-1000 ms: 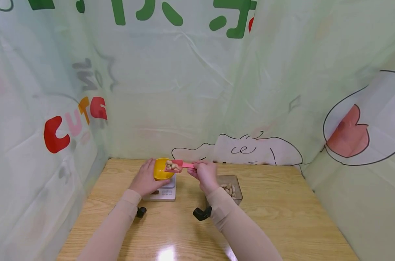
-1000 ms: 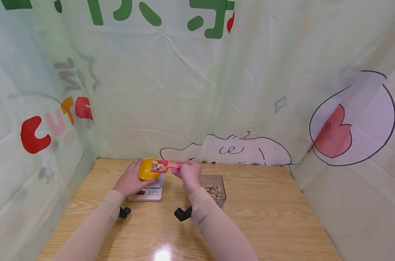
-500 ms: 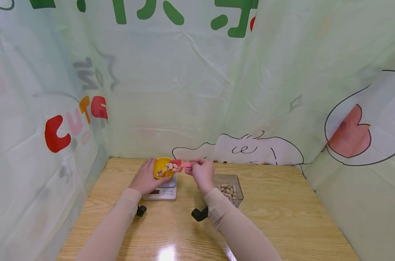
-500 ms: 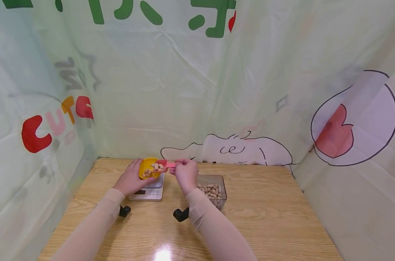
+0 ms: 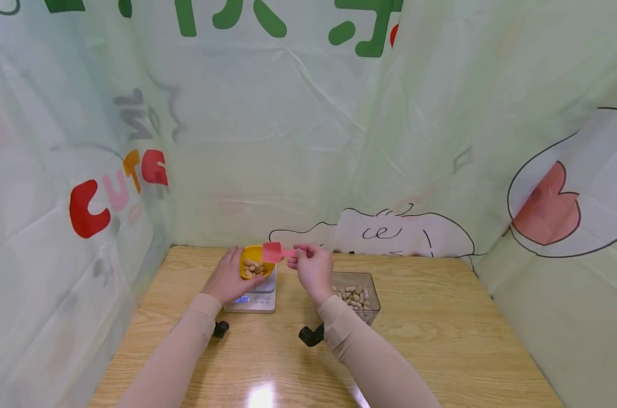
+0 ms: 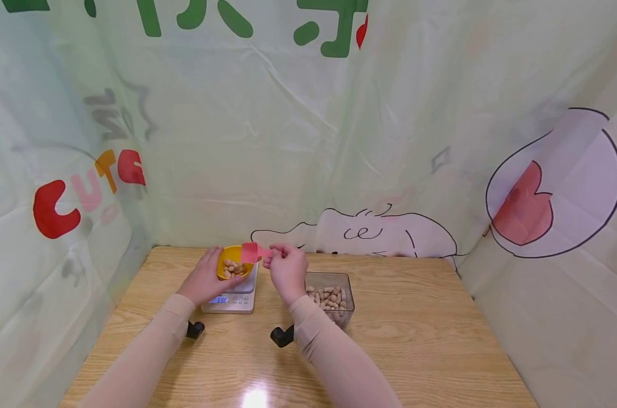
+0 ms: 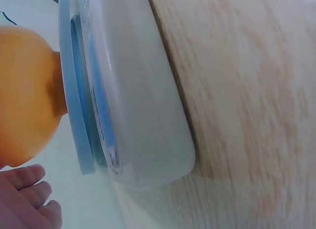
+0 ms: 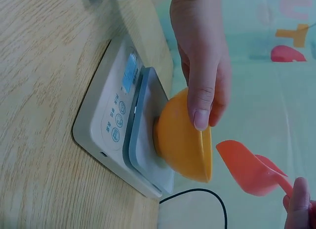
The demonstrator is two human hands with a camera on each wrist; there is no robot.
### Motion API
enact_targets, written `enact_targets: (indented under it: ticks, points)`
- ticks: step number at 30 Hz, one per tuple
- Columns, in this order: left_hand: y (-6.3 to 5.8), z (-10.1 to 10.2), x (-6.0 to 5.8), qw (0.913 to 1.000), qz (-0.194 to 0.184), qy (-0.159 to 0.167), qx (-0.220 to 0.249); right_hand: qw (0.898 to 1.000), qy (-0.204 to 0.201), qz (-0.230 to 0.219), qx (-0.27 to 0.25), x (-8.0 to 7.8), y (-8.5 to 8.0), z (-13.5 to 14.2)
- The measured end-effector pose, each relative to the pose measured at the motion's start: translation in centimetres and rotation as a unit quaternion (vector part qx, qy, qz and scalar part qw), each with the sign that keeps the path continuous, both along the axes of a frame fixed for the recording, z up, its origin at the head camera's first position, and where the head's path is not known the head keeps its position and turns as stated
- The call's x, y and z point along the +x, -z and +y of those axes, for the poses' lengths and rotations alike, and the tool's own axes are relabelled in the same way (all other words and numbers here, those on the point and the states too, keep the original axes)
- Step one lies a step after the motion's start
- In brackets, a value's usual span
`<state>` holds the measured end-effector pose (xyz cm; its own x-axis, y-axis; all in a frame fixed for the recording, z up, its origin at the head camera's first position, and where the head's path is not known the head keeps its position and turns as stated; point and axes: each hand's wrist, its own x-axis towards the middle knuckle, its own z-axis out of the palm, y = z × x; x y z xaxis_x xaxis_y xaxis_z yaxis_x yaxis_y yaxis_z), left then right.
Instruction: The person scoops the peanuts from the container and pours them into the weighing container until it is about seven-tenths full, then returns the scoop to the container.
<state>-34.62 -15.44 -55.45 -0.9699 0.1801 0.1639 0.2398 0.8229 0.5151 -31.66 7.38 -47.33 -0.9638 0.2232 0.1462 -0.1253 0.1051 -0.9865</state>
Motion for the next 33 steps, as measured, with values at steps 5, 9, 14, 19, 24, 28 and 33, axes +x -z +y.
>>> enact_targets:
  ticks: [5,9,14,19,24,28,33]
  points:
    - [-0.2,0.1,0.1,1.0000,-0.003,0.000,0.003,1.000,-0.001,0.008,0.001,0.2,-0.2,0.1]
    - [-0.1,0.1,0.0,1.0000,-0.003,-0.001,0.001,1.000,-0.001,-0.002,-0.010,0.1,-0.3,0.2]
    - [0.0,0.1,0.1,1.0000,0.005,-0.001,0.002,0.998,-0.006,-0.051,-0.048,0.0,-0.1,0.5]
    - [0.0,0.1,0.1,0.9998,0.016,0.001,-0.006,0.989,-0.016,-0.110,-0.101,0.3,-0.3,0.8]
    - [-0.6,0.1,0.2,0.9994,0.031,0.004,-0.011,0.980,-0.030,-0.133,-0.144,0.7,-0.8,1.0]
    - [-1.7,0.5,0.6,0.9990,0.043,0.010,-0.009,0.976,-0.043,-0.139,-0.163,1.1,-1.3,1.5]
    - [-3.4,1.6,1.5,0.9985,0.051,0.022,-0.005,0.972,-0.067,-0.135,-0.182,1.8,-2.0,2.8]
